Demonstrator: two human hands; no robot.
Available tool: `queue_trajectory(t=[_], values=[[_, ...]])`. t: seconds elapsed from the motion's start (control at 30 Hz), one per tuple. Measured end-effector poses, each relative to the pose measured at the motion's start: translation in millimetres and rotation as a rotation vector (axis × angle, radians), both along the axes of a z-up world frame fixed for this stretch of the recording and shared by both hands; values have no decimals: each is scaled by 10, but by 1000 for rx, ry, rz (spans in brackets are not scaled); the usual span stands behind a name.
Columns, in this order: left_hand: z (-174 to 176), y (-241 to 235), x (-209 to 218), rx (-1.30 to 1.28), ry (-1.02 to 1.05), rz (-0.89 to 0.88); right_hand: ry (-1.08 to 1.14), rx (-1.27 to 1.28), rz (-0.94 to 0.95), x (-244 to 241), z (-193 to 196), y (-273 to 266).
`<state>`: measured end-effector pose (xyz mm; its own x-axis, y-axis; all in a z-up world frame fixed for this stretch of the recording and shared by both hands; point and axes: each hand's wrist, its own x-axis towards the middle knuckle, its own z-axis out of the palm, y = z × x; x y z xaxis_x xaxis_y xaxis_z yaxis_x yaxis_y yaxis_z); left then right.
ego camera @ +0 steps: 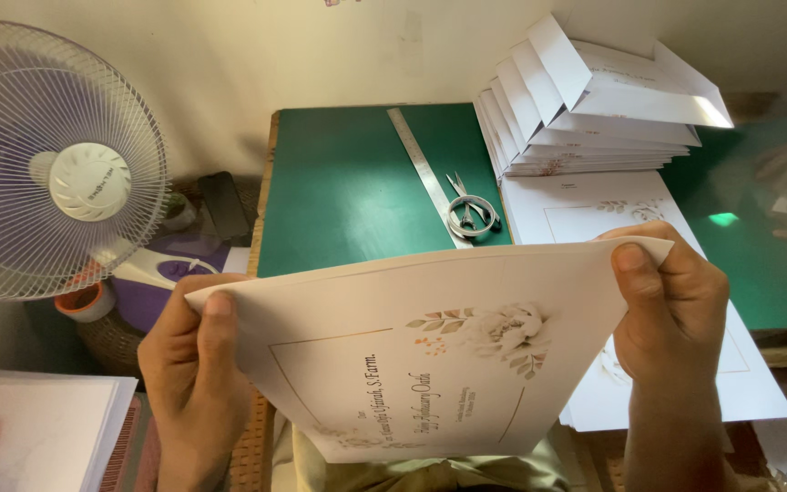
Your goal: The person folds printed invitation cards, measures them with a ruler, applies adhesive tape to the edges, and stacks the finished cards. They handle multiple cards, using scissors to cut tape and a ruler to align folds.
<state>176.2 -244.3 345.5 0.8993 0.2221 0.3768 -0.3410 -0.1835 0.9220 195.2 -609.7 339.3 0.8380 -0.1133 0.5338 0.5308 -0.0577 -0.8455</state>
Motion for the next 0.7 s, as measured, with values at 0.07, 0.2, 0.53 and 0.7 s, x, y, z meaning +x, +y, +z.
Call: queue_trajectory(t=[0.07, 0.2, 0.53, 0.7], values=[[29, 11, -20, -20, -6, -61, -5, 11, 23, 3, 12, -6], [52, -7, -15, -18, 2, -111, 21, 42, 95, 7, 17, -47], [41, -79, -20, 90, -56, -36, 61, 119, 222, -9, -1, -187], [-14, -103, -115, 142, -193, 98, 86, 220, 207, 61, -94, -243]])
